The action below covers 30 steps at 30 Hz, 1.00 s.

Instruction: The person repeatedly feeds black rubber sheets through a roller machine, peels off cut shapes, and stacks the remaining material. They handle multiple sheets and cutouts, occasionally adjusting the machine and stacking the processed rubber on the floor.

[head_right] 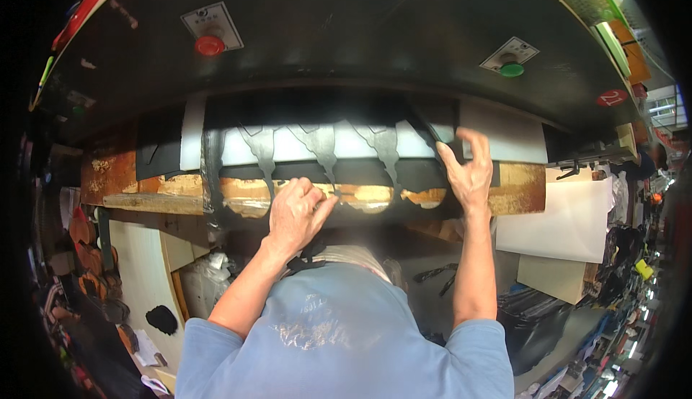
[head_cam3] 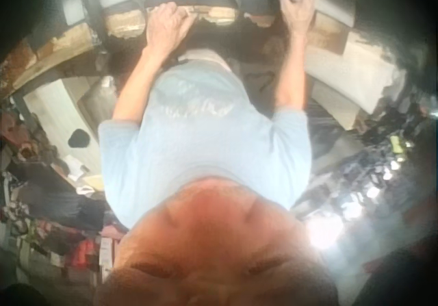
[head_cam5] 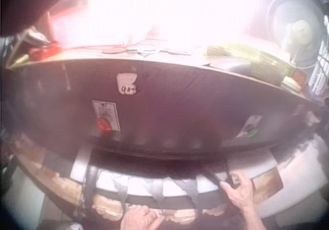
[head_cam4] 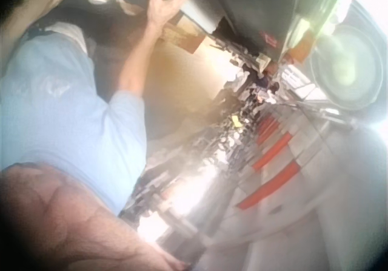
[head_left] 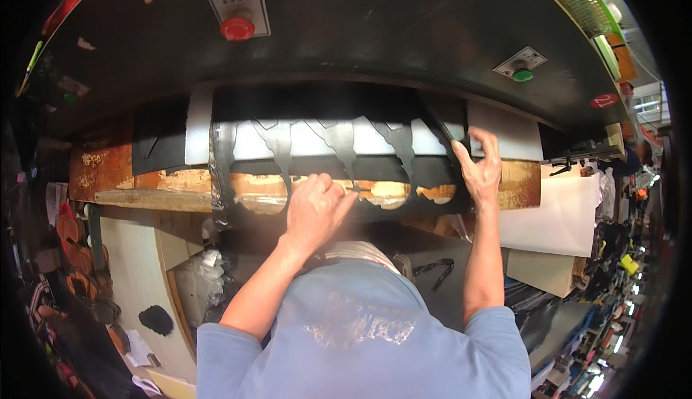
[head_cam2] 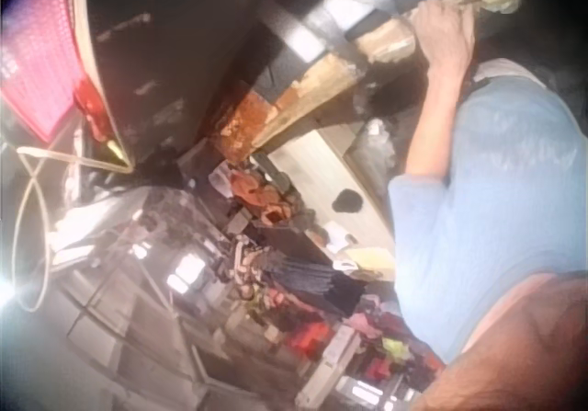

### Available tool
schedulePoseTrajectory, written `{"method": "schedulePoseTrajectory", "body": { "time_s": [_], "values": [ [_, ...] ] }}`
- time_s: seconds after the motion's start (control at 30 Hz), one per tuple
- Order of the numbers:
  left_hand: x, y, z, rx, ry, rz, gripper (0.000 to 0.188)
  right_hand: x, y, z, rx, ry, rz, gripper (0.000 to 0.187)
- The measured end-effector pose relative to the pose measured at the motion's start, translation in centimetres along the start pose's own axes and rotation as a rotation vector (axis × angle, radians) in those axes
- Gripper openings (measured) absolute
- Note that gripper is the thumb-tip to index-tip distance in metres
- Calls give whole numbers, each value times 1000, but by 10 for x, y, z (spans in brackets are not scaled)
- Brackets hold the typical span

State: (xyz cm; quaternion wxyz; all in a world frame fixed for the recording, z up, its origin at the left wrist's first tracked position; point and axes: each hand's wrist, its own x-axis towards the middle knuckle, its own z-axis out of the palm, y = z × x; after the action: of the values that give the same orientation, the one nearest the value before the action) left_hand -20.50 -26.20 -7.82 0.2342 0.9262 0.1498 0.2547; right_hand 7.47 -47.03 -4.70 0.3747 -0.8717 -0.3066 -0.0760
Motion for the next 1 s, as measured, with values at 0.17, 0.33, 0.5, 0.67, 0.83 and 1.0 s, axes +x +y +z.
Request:
{"method": "schedulePoseTrajectory", "body": {
  "time_s": [0.17,0.33,0.5,0.67,0.83,1.0],
  "values": [
    [-54,11,-12,-134,-39,2,19,12,-3,31,-140,-283,-96,92],
    [-68,23,-29,-421,188,27,19,-14,23,17,11,-223,-102,79],
    [-33,-50,-77,141,291,-397,48,-12,33,-2,681,-303,181,79],
    [-21,-72,-98,50,140,-616,60,-15,52,-18,690,-29,392,73],
    [-8,-96,-127,-544,186,-1019,67,-24,40,-1,-326,-18,188,54],
    [1,-127,-138,-1030,-62,-1086,46,-22,-84,62,235,-268,-241,38]
  ]
}}
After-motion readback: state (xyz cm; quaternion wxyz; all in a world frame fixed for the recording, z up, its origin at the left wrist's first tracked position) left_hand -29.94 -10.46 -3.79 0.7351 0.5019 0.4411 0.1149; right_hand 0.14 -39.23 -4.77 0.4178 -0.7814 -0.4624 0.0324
